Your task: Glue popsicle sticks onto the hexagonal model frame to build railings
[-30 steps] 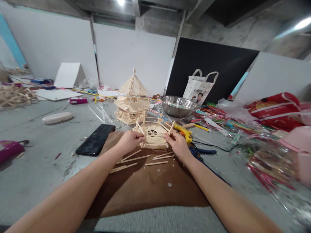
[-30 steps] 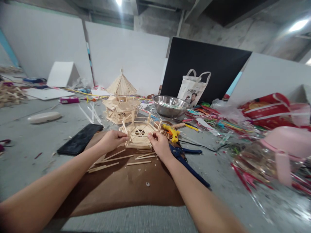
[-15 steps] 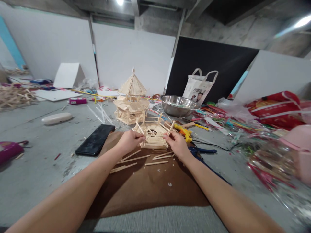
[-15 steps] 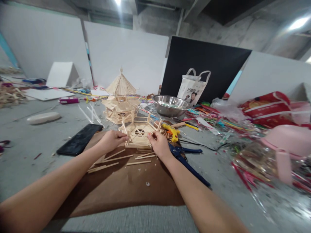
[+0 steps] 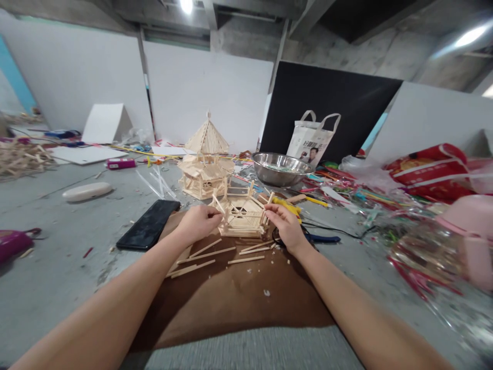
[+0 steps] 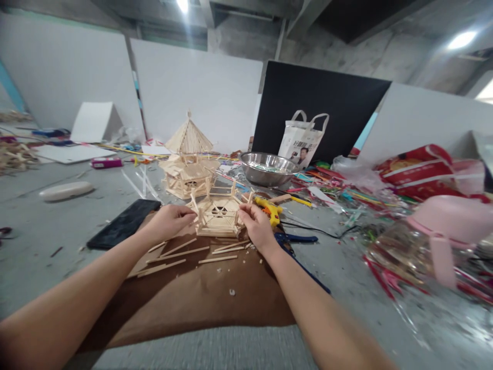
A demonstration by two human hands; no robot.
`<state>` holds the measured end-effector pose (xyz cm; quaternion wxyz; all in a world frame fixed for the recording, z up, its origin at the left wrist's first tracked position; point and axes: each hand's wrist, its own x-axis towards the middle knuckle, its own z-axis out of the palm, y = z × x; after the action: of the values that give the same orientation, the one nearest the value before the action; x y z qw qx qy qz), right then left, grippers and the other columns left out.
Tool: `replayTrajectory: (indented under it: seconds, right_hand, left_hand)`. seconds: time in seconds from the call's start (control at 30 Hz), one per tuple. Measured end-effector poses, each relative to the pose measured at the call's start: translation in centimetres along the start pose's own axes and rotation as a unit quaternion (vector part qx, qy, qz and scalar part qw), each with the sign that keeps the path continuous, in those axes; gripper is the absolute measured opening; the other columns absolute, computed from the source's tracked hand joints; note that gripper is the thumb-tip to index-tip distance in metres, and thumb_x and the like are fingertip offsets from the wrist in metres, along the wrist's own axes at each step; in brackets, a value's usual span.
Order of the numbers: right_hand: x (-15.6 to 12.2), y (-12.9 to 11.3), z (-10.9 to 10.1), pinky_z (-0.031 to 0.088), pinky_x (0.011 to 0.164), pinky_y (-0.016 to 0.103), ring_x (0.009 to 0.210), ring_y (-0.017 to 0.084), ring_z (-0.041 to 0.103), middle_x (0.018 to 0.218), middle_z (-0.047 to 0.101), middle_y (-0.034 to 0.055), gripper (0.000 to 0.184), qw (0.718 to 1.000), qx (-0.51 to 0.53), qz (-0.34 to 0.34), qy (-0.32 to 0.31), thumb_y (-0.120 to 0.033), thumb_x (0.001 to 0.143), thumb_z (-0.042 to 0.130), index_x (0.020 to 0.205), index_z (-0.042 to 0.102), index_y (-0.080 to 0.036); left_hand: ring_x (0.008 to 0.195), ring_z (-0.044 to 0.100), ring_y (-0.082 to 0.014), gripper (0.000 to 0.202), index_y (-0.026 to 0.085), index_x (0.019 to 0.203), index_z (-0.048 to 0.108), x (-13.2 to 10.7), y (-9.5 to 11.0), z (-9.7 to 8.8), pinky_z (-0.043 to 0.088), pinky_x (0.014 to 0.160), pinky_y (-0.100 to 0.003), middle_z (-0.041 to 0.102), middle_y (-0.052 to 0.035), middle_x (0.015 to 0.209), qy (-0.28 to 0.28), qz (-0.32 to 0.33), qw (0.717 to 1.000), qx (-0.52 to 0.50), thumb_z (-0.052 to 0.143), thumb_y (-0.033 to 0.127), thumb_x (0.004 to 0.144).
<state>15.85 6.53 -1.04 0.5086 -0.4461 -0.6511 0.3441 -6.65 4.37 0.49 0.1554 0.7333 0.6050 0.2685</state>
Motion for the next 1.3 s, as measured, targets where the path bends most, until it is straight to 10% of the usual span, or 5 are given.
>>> replayTrajectory:
  seconds: [0.47, 0.83, 1.07, 1.3]
  right_hand:
    - [0.2, 0.2, -1.1, 0.039, 0.056, 0.028, 0.059, 0.017, 0.055, 0.068, 0.064, 0.0039, 0.027, 0.951, -0.301, -0.063, 0.039, -0.038, 0.075, 0.044, 0.075, 0.062, -0.019]
    - [1.9, 1.7, -3.0, 0.039, 0.082, 0.041, 0.088, 0.023, 0.056, 0.091, 0.063, 0.0094, 0.023, 0.953, -0.286, -0.054, 0.082, -0.020, 0.069, 0.045, 0.087, 0.059, -0.016]
    - [3.3, 4.0, -2.4, 0.034, 0.092, 0.040, 0.107, 0.022, 0.047, 0.115, 0.052, 0.0117, 0.046, 0.969, -0.235, -0.061, 0.038, -0.017, 0.066, 0.050, 0.112, 0.047, -0.015]
    - [3.8, 4.0, -1.9, 0.036, 0.091, 0.037, 0.109, 0.019, 0.045, 0.117, 0.050, 0.0080, 0.051, 0.999, 0.001, 0.029, -0.023, -0.021, 0.065, 0.053, 0.114, 0.042, -0.020]
  left_hand:
    - [0.065, 0.055, -0.0162, 0.035, 0.019, 0.075, 0.066, -0.3, 0.3, 0.5, 0.033, 0.055, -0.022, 0.066, -0.0047, 0.073, -0.016, 0.017, 0.996, 0.081, 0.038, 0.041, 0.073]
    - [0.059, 0.055, -0.0150, 0.043, 0.016, 0.097, 0.057, 0.2, -1.2, -0.7, 0.037, 0.053, -0.022, 0.063, -0.0039, 0.070, -0.058, -0.008, 0.998, 0.030, 0.040, 0.044, 0.070]
    - [0.044, 0.052, -0.0087, 0.061, 0.016, 0.122, 0.034, -0.3, -0.6, -0.6, 0.038, 0.040, -0.019, 0.061, -0.0073, 0.087, -0.193, -0.075, 0.972, -0.113, 0.044, 0.047, 0.070]
    - [0.051, 0.058, -0.0122, 0.060, 0.015, 0.121, 0.034, 0.0, -1.3, -0.2, 0.042, 0.040, -0.020, 0.061, -0.0064, 0.082, -0.237, -0.106, 0.937, -0.235, 0.053, 0.034, 0.067]
